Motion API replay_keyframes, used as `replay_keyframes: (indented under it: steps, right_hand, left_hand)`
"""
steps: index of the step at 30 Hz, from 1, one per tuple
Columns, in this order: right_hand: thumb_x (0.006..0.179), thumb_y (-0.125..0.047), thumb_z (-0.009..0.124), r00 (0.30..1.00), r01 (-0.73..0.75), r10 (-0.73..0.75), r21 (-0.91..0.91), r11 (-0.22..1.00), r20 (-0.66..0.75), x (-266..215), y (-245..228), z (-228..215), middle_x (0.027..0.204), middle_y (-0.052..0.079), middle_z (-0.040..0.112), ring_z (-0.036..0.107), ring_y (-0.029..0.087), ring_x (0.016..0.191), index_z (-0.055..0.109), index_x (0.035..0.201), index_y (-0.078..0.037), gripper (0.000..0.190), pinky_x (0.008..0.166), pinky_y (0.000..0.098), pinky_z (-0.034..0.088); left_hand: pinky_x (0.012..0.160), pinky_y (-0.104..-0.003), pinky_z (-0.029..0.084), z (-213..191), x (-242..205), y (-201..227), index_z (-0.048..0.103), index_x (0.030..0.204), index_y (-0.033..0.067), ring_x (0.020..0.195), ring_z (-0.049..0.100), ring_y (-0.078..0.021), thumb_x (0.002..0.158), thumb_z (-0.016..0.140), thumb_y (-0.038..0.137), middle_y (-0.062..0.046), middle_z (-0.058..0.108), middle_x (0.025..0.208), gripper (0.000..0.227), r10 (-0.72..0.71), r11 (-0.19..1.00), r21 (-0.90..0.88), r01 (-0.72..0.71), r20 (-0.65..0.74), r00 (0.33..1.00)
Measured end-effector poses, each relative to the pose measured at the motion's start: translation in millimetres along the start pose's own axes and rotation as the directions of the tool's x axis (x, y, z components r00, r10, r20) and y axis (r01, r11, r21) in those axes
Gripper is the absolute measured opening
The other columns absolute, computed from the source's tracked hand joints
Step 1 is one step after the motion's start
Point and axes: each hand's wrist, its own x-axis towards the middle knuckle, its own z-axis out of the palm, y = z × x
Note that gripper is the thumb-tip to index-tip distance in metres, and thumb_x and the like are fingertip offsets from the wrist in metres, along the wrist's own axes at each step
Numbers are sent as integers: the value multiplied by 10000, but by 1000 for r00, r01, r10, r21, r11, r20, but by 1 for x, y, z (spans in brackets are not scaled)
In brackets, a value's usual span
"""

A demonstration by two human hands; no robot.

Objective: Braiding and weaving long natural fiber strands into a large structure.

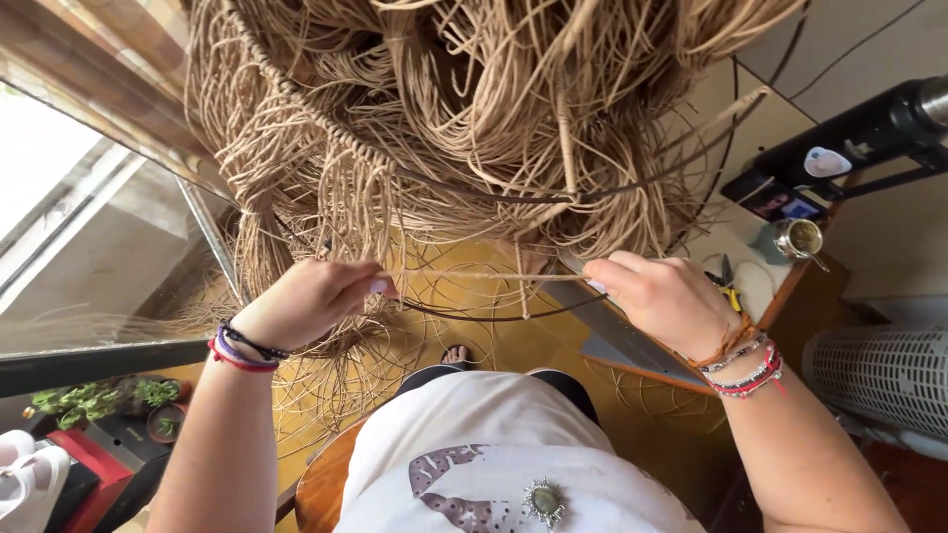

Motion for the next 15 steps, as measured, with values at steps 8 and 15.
replay_keyframes:
  steps: [8, 15]
  right_hand:
    - [1015, -89, 582, 925, 177, -69, 261, 949, -374, 78, -43, 0, 931, 21, 714, 709, 185, 756, 734, 1195, -172, 250, 686, 295, 598]
    - [1034, -109, 606, 832, -112, 228, 249, 962, -506, 157, -38, 51, 849, 54, 749, 746, 263, 742, 600, 1058, -186, 81, 685, 359, 590]
  left_hand:
    - [981, -555, 479, 52, 10, 16, 611, 1191, 15, 1138, 601, -413, 865, 746, 293, -209, 605, 1220, 449, 368, 923, 121, -365, -550, 750]
    - [1058, -508, 480, 115, 65, 32, 531, 1407, -13, 1282, 547, -437, 904, 633, 34, -244, 564, 1321, 516, 307, 934, 84, -347, -685, 660]
